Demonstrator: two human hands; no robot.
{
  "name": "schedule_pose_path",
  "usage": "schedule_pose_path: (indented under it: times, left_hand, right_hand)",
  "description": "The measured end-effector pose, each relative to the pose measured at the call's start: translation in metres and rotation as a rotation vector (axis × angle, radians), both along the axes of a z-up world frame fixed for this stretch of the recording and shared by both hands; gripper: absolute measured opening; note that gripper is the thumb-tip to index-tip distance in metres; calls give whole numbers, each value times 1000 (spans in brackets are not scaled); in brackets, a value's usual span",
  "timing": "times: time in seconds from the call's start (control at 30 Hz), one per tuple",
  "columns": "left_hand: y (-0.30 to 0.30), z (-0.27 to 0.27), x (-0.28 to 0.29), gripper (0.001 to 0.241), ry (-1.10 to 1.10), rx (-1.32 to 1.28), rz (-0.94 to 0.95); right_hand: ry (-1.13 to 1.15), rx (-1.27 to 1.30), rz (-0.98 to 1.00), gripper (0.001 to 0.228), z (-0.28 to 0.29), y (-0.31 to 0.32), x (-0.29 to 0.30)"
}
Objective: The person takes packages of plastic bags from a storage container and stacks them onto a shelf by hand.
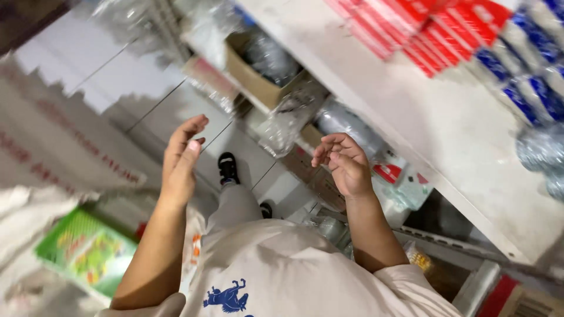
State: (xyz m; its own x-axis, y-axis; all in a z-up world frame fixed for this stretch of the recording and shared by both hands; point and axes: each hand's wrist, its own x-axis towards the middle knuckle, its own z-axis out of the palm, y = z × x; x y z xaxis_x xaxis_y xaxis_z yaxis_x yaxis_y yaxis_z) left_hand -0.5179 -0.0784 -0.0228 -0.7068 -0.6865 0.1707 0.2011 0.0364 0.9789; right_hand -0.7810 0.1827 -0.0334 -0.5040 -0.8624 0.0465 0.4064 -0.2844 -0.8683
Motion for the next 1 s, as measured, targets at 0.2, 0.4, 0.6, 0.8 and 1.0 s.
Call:
schedule_pose_path:
  times: [0.2,0.4,0.6,0.8,1.0]
  left_hand:
    - [50,-26,77,49,-45,85,115]
    - [77,-30,130,49,-137,69,226]
    - [96,-23,198,44,-187,4,342]
    - [92,-35,318,29,-263,-141,467]
    - [50,-132,452,19,-359,175,706]
  right_hand:
    - [-63,38,237,33,-20,-31,53]
    - [-27,110,487,32,-26,-69,117]
    - [137,290,795,22,-41,-91,201]
    - [420,480,1280,23,-122,-103,337]
    - [902,508,1004,27,-235,-115,464]
